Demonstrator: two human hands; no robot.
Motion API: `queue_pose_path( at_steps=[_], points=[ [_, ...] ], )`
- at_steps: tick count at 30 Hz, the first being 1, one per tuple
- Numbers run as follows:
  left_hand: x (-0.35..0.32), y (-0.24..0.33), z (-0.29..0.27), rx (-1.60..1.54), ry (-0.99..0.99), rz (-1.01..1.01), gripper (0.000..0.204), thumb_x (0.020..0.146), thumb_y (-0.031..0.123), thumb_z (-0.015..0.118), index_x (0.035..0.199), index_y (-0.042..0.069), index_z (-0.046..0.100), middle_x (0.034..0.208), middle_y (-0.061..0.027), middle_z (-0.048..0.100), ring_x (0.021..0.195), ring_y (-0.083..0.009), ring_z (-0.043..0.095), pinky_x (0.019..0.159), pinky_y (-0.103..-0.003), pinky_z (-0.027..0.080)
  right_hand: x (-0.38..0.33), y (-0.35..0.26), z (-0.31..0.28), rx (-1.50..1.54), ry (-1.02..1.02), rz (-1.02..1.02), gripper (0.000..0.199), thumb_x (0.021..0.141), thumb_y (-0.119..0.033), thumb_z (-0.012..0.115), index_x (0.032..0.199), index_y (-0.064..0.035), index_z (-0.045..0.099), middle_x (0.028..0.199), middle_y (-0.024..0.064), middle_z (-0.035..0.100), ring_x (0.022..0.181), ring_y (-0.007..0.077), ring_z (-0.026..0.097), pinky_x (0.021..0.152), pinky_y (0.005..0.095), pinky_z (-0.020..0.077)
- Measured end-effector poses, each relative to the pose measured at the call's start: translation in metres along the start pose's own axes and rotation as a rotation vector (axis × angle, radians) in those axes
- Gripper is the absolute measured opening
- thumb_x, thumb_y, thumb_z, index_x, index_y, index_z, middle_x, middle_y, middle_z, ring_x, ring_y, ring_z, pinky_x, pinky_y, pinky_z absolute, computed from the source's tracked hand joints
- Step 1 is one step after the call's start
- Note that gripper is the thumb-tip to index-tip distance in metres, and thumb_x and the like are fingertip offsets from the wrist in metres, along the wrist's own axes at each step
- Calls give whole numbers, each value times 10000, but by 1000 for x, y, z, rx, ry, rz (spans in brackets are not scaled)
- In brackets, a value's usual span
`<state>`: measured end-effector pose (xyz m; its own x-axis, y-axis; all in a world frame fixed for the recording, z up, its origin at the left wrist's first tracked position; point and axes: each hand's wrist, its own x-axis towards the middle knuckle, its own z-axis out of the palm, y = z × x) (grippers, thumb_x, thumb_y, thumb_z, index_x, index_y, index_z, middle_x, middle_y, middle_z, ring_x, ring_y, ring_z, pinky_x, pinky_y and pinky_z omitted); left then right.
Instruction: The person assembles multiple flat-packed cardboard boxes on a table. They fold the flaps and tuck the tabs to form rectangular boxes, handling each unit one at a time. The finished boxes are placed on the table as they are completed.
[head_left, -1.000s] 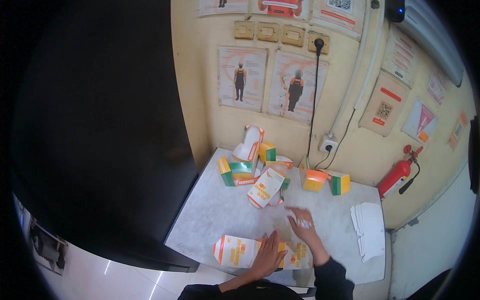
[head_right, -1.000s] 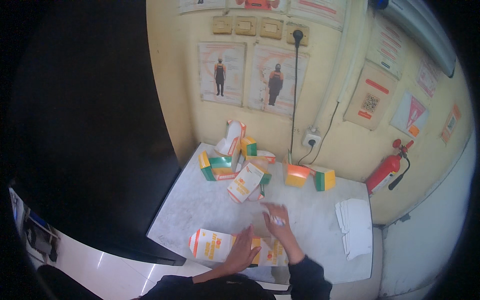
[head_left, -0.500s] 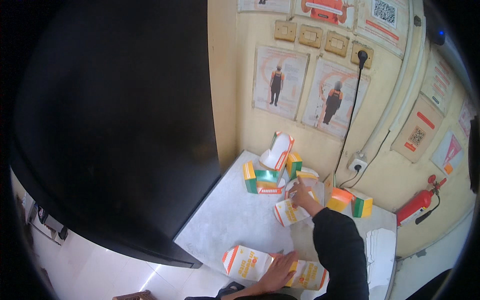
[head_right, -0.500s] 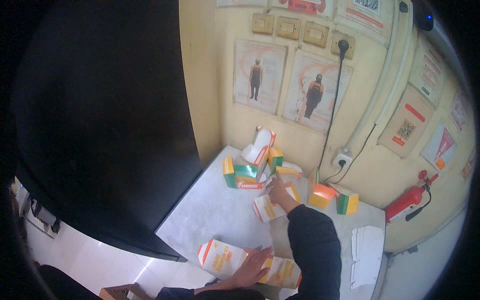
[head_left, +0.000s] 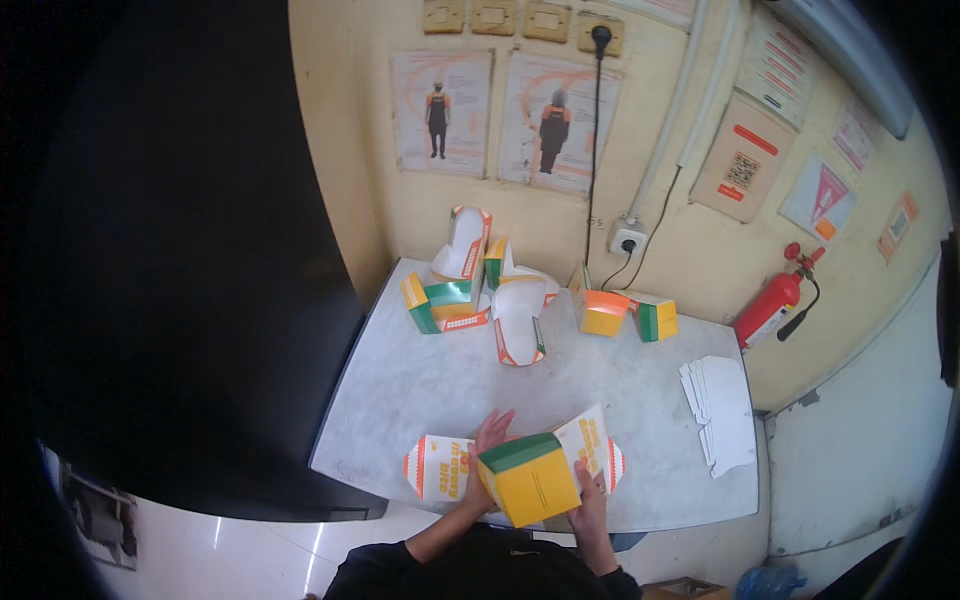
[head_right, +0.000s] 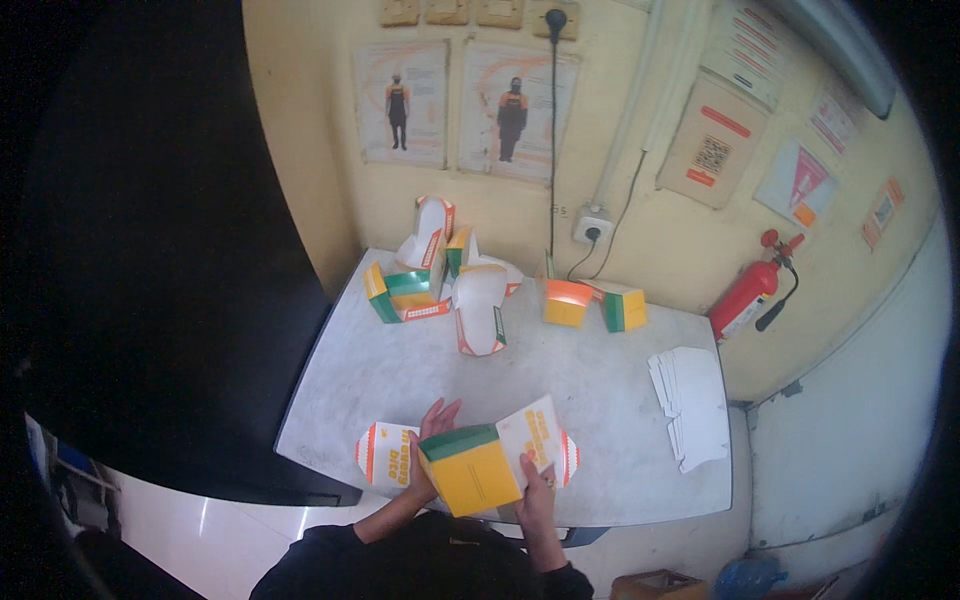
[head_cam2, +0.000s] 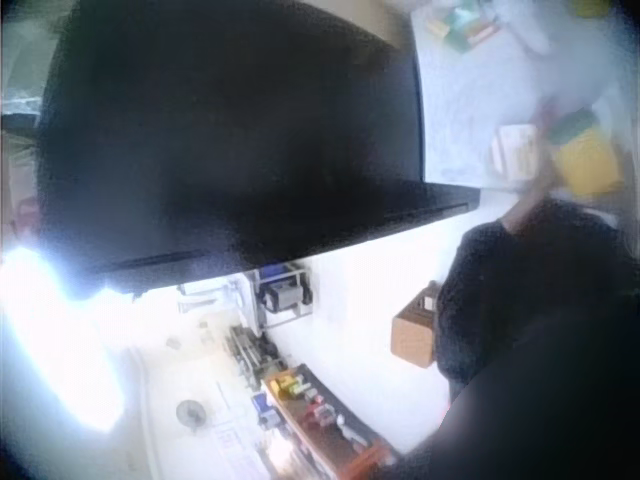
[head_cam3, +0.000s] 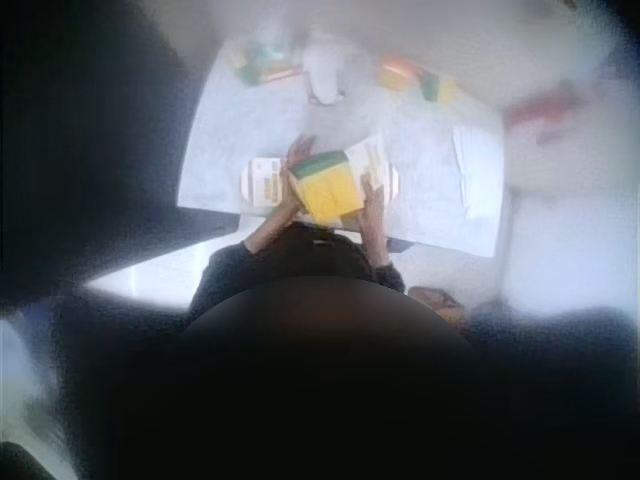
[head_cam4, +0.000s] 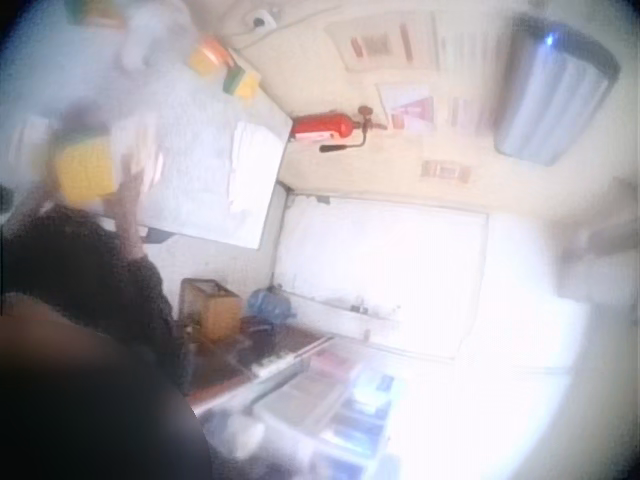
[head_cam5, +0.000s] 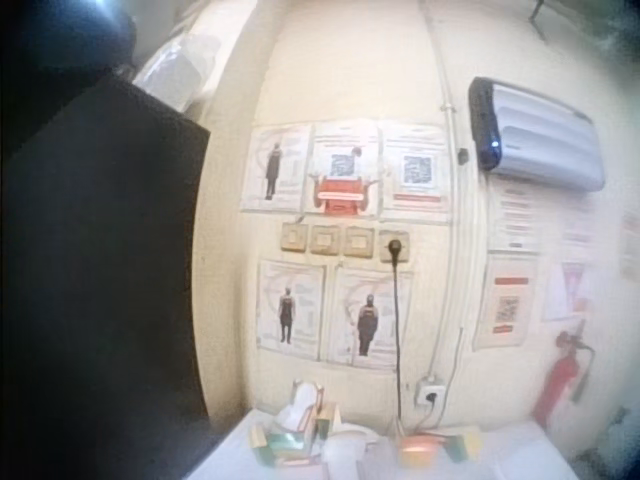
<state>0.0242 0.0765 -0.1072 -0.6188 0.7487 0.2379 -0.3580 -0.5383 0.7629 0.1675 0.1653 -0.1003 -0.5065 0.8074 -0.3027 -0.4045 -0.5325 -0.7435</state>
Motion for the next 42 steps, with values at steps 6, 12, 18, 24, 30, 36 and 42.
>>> queue_pose_path(
  at_steps=[6,12,18,24,30,36,42],
  points=[
    [11,17,-8,311,181,-12,505,952,347,387,1367,65,326,1402,-169,359,1331,-288,291,1108,-423,174,-13,54,-7,-382,307,-332,375,850,-66,650,1122,-13,398,1048,117,559,951,172,570,800,314,468],
    [20,40,4,1182,-36,285,497,858,165,575,1319,63,419,1373,-167,402,1325,-306,317,1107,-472,135,-10,69,-23,-502,251,-358,387,837,-87,669,1114,-8,409,1040,116,558,917,168,574,747,308,480],
    [13,12,21,1638,-411,61,540,901,366,483,1346,74,390,1336,-157,428,1297,-308,337,1090,-535,119,-17,23,1,-473,411,-235,283,813,-31,651,1073,-4,542,1083,116,575,993,159,556,840,316,464],
    [10,1,9,1639,-408,65,554,907,411,459,1339,71,393,1262,-160,467,1216,-292,404,1058,-534,186,10,-63,37,-2085,-49,-1078,394,766,-170,637,1131,-57,541,1063,119,570,1137,246,480,1050,480,256],
    [9,3,13,1634,-385,10,547,901,432,460,1350,132,378,1260,-140,468,1194,-288,420,1046,-517,215,73,-41,17,-2207,-673,-616,182,837,-184,519,957,-83,611,921,108,607,902,291,551,849,464,355],
    [8,-8,7,1657,-401,1,542,917,415,455,1365,125,363,1294,-140,464,1214,-295,412,1038,-499,253,92,7,-26,-1433,-529,-764,223,814,-64,562,1034,-33,539,1002,173,549,965,334,498,854,429,386],
    [5,-25,17,1605,-495,182,587,895,229,498,1415,87,267,1431,-140,319,1317,-319,301,1097,-505,172,183,-32,4,-1712,-746,-630,634,729,-89,675,1306,-118,414,1299,255,393,1215,382,376,1003,479,312]
  ],
)
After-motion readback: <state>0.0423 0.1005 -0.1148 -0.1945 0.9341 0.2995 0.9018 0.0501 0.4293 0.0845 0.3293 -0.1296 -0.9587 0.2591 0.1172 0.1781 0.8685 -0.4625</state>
